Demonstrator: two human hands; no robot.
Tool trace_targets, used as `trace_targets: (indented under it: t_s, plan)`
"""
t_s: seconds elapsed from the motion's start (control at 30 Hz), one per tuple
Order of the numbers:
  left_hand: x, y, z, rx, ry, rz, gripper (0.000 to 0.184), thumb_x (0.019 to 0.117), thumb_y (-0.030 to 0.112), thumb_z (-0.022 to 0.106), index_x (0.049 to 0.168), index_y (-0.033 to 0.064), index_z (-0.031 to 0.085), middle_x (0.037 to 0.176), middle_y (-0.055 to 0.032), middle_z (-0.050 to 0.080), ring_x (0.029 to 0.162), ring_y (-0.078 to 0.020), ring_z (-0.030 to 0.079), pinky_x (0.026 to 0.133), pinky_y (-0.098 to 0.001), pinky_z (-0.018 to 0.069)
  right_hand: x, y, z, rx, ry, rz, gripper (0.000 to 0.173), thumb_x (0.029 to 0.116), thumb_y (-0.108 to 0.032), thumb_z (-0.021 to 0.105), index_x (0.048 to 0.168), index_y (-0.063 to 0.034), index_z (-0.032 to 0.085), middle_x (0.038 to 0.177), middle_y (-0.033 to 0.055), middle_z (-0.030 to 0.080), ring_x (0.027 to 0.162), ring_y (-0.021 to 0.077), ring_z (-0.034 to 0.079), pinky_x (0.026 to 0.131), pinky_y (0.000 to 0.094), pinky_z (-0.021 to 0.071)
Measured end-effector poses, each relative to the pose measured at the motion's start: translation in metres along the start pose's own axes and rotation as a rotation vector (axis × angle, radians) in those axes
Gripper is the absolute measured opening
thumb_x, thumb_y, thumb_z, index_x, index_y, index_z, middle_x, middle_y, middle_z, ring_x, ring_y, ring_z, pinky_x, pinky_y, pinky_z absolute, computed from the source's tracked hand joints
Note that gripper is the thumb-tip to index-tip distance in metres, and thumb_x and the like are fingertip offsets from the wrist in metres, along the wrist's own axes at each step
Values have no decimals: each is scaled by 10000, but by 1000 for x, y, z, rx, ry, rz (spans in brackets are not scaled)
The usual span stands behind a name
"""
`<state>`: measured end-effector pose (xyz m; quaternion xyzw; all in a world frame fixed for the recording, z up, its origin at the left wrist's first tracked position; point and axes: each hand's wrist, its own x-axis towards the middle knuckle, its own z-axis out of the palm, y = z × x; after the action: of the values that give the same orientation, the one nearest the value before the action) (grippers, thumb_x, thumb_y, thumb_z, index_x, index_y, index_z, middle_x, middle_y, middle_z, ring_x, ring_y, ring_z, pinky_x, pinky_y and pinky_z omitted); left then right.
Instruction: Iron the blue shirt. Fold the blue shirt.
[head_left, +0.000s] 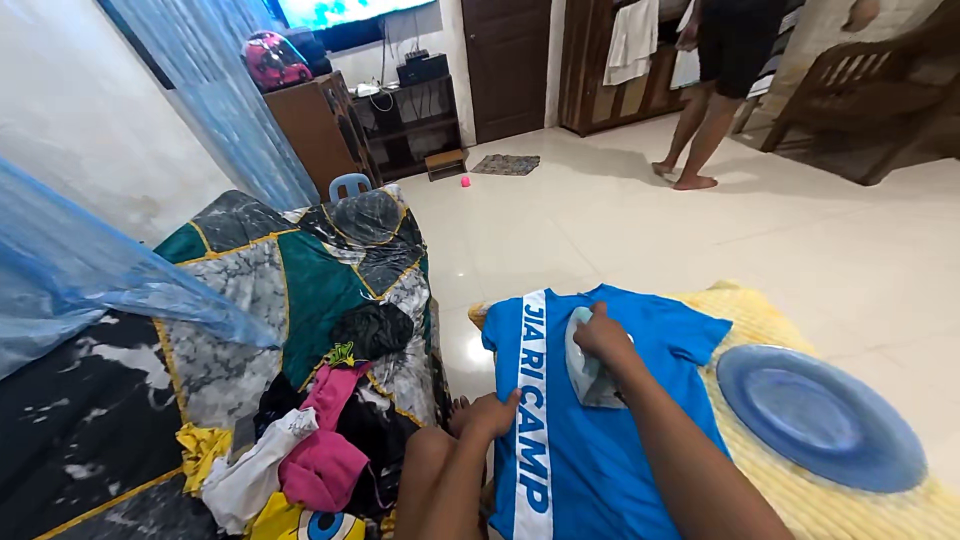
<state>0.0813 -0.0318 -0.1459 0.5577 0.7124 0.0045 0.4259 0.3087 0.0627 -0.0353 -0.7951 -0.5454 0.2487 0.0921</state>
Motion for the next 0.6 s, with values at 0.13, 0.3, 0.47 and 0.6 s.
trace_targets:
  t_s: [0.13,0.3,0.47,0.6]
  plan:
    - [-6,8,-2,-11,129,-20,830,968,802,255,1245,160,703,1217,-120,722,1163,-307,679,945,-626,519,-10,8,3,32,8,-6,720,974,-294,623,1583,-105,288,1222,261,681,1134,436,683,932,632,549]
    - [-6,12,-1,-75,260,-3,719,1023,708,284,1269,165,687,1161,-115,737,1108,-306,700,916,-606,540,-68,30,18,45,-13,-7,647,1012,-331,594,1571,-136,334,1197,244,695,1098,435,696,916,633,555]
    - [0,13,0,-108,331,21,586,1053,618,343,1305,181,642,1104,-94,745,1048,-288,717,867,-572,562,-128,44,27,-14,-76,-3,611,1042,-366,564,1569,-163,333,1110,221,717,1011,410,723,869,603,577]
    - [11,18,4,-86,327,-4,542,1043,594,393,1284,172,631,1079,-92,747,1020,-281,728,841,-552,579,-136,45,32,-32,-81,5,626,1023,-372,589,1563,-178,339,1074,197,726,979,388,732,840,588,588]
